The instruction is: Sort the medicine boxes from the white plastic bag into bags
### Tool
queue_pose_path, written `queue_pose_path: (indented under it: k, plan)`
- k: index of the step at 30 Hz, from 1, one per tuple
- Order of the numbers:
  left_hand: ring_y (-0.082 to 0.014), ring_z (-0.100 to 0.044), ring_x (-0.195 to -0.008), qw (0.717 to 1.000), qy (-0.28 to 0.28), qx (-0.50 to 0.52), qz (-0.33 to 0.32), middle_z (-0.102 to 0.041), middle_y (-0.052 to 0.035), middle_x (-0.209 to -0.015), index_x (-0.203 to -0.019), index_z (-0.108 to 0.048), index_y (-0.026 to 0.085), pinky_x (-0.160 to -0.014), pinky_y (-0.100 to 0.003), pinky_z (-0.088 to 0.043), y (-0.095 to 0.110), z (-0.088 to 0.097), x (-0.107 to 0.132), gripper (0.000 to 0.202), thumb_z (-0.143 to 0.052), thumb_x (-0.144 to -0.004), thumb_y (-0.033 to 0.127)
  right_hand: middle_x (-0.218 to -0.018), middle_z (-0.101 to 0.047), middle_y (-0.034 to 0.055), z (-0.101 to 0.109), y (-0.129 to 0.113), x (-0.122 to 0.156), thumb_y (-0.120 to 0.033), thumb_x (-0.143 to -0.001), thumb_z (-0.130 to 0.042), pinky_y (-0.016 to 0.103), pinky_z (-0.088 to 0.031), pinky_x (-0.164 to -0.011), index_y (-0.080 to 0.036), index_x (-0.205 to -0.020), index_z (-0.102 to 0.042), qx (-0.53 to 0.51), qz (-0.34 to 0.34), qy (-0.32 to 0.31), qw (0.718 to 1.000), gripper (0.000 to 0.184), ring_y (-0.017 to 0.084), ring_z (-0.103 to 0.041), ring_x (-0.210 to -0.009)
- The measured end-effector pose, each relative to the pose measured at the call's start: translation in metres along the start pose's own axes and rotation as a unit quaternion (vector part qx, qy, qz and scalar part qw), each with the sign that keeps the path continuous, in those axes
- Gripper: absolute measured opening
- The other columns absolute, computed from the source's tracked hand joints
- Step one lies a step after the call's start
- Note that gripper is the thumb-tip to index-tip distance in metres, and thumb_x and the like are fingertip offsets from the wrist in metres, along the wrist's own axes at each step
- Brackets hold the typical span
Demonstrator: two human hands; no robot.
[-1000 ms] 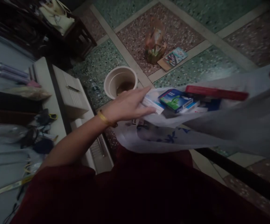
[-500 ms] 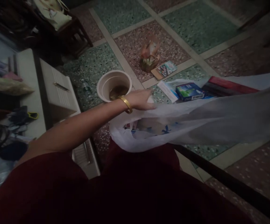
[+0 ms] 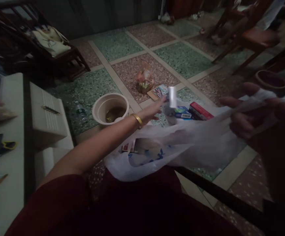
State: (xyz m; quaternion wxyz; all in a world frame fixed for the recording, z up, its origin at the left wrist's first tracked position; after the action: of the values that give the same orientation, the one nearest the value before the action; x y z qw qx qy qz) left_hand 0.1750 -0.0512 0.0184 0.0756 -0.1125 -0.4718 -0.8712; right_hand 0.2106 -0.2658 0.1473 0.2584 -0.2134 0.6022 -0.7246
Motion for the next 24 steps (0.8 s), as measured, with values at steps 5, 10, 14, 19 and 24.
queue_pose_path:
  k: [5, 10, 14, 19, 24]
  plan:
    - [-0.0182, -0.056, -0.109, 0.996, 0.070, -0.009, -0.053, -0.059, -0.0118, -0.124, -0.119, -0.056, 0.014, -0.092, -0.031, -0.046, 0.023, -0.005, -0.013, 0.041, -0.030, -0.097, 0.037, -0.100, -0.065, 0.0075, -0.004, -0.002, 0.009, -0.047, -0.094, -0.051, 0.032, -0.044, -0.050, -0.032, -0.123, -0.063, -0.078, 0.045, -0.064, 0.994, 0.035, 0.006, -0.044, -0.045]
    - [-0.0282, -0.046, -0.123, 0.959, 0.281, -0.031, 0.033, -0.052, -0.0166, -0.128, -0.126, -0.051, 0.013, -0.102, -0.041, -0.038, -0.001, 0.014, -0.015, 0.060, -0.070, -0.074, 0.034, -0.109, -0.064, 0.0048, -0.013, -0.010, 0.019, -0.044, -0.097, -0.043, 0.030, -0.047, -0.047, -0.036, -0.124, -0.062, -0.086, 0.069, -0.123, 0.986, 0.034, 0.006, -0.046, -0.041]
    - [-0.0207, -0.059, -0.092, 0.980, 0.164, 0.101, 0.044, -0.065, -0.0094, -0.097, -0.101, -0.064, 0.013, -0.083, -0.031, -0.046, -0.032, -0.007, -0.027, 0.034, -0.065, -0.079, 0.039, -0.111, -0.064, 0.0059, -0.017, -0.009, 0.016, -0.042, -0.096, -0.044, 0.033, -0.055, -0.058, -0.033, -0.125, -0.061, -0.115, 0.066, -0.128, 0.983, 0.035, 0.007, -0.047, -0.042]
    - [-0.0100, -0.048, -0.059, 0.967, 0.202, 0.150, 0.039, -0.052, 0.0022, -0.058, -0.062, -0.055, 0.014, -0.061, -0.022, -0.037, -0.025, 0.018, -0.020, 0.019, -0.062, -0.077, 0.024, -0.114, -0.062, 0.0069, -0.012, 0.011, -0.007, -0.045, -0.089, -0.055, 0.025, -0.046, -0.049, -0.033, -0.120, -0.064, -0.157, 0.008, -0.113, 0.981, 0.034, 0.007, -0.051, -0.050]
    - [-0.0054, -0.046, -0.056, 0.919, 0.127, 0.370, -0.039, -0.054, 0.0018, -0.063, -0.069, -0.055, 0.013, -0.058, -0.018, -0.034, 0.039, 0.042, -0.001, 0.016, -0.057, -0.082, 0.021, -0.115, -0.060, 0.0084, 0.009, 0.047, -0.037, -0.042, -0.078, -0.068, 0.023, -0.045, -0.052, -0.026, -0.117, -0.062, -0.206, -0.086, -0.005, 0.975, 0.043, 0.011, -0.055, -0.062]
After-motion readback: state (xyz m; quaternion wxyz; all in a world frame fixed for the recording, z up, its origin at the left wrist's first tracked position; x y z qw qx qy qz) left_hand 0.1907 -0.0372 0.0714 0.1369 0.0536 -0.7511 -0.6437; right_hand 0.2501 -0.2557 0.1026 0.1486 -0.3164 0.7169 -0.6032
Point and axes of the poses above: each hand's wrist, its own x-axis away from the middle knuckle, its own z-axis out of the back of the hand, y = z × x, the point moved 7 cm from there along -x, towards the middle knuckle
